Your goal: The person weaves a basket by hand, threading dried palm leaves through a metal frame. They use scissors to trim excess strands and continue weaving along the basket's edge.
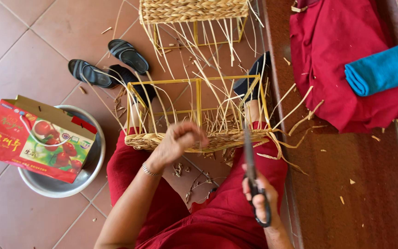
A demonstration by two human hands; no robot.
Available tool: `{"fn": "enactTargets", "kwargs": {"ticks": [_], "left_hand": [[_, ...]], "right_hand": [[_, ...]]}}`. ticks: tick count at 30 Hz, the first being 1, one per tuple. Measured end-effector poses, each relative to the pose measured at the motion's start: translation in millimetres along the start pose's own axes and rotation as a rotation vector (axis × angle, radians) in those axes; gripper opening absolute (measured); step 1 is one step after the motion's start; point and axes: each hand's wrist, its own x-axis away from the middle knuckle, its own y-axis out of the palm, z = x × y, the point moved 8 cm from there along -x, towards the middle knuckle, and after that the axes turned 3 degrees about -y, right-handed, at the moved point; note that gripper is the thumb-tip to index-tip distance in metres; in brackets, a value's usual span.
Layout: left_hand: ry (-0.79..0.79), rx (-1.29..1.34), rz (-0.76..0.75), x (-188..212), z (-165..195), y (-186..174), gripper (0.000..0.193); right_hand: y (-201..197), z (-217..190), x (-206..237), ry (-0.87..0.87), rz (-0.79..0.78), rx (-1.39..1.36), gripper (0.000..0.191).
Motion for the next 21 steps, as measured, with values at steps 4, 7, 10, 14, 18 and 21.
{"fn": "enactTargets", "kwargs": {"ticks": [4, 7, 10, 14, 18, 21], "left_hand": [[0.049, -0.572, -0.119, 16.5, 13.2, 28.1, 0.036], [0.068, -0.656, 0.14, 0.2, 10.5, 23.5, 0.039], [0.105, -0.738, 0.238, -20.3, -8.1, 22.6, 0.037], [0.143, -0.752, 0.313, -41.9, -39.7, 17.4, 0.009], [0.035, -0.883, 0.374, -57.0, -60.4, 7.9, 0.012], [-0.033, -0.852, 0.389, -58.4, -60.6, 6.9, 0.017]], "right_hand": [[-79.7, 1.7, 26.9, -0.021, 0.372, 0.147, 0.068], [-148.9, 20.6, 50.7, 0.203, 0.746, 0.35, 0.055], [-189.3, 11.6, 70.3, 0.233, 0.812, 0.825, 0.044], [-231.2, 15.6, 99.4, 0.416, 0.842, 1.279, 0.052], [-268.2, 22.0, 120.6, 0.484, 0.78, 1.543, 0.063], [-285.9, 31.9, 129.9, 0.555, 0.724, 1.595, 0.068]]}}
